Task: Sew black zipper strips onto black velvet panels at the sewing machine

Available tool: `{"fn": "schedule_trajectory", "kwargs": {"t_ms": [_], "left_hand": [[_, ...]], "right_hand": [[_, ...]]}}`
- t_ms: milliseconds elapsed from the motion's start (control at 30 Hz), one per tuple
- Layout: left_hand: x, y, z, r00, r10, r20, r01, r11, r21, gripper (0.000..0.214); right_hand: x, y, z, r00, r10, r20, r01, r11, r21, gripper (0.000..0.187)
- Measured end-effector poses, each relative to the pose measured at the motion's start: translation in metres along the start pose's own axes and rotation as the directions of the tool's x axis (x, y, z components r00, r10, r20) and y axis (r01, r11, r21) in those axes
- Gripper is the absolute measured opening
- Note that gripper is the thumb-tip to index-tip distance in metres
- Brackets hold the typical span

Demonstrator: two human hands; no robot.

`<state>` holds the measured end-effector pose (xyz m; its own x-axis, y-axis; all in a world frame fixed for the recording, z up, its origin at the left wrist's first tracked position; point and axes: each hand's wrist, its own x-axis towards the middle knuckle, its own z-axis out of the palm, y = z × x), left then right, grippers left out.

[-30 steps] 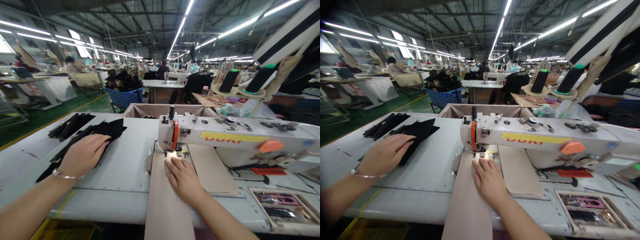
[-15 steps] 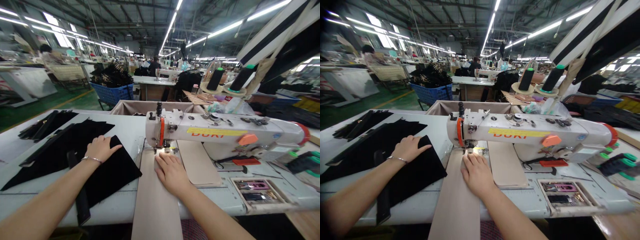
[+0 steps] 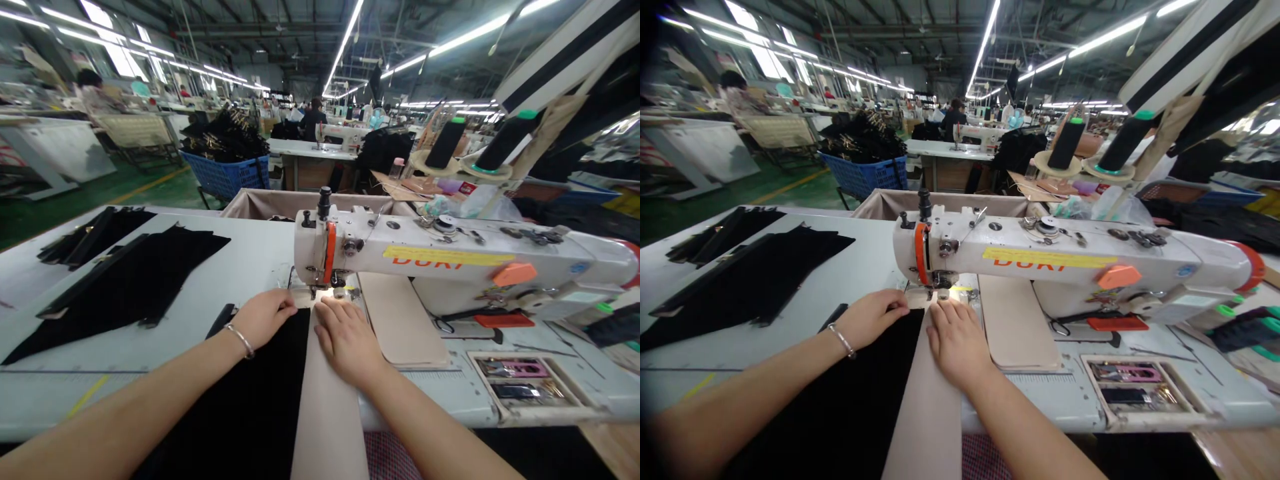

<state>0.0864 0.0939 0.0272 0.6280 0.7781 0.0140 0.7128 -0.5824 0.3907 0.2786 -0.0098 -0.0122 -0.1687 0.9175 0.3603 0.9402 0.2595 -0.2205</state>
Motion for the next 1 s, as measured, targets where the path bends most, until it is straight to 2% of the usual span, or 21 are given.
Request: {"fn": "schedule_trajectory", "kwargs": {"t_ms": [67,167,533,867,933,1000], "left_hand": [[0.014,0.004,0.014,0.999,-0.024,-0.028,0.024,0.999,0.028,0.016],[0.025,0.003,0.022,0.999,-0.023,-0.034,0.025,0.999,0.047,0.014],[0.034,-0.005,0.019,1.0,-0.006,0.024,0.004,0.997,0.075,0.011],[0.034,0.002,0.02,0.999,-0.022,-0.038,0.027,0.989,0.144,0.015],[0.026,0.003,0.019,0.995,0.055,-0.087,-0.041,0.988,0.152,0.011],[0.013,0.003,0.021,0.966,0.236,-0.107,-0.218,0.964,0.154,0.014]], "right_hand": [[0.0,0.0,-0.001,1.0,0.0,0.002,0.0,1.0,-0.005,0.039],[0.001,0.001,-0.001,1.0,0.001,0.02,-0.001,1.0,-0.01,0.041],[0.004,0.001,-0.002,0.995,0.054,0.089,-0.054,0.999,0.002,0.054],[0.005,0.0,-0.003,0.992,0.066,0.105,-0.068,0.998,0.016,0.052],[0.004,0.0,-0.003,0.993,0.067,0.097,-0.07,0.997,0.02,0.052],[0.004,0.001,-0.003,0.994,0.06,0.088,-0.063,0.997,0.033,0.051]]}}
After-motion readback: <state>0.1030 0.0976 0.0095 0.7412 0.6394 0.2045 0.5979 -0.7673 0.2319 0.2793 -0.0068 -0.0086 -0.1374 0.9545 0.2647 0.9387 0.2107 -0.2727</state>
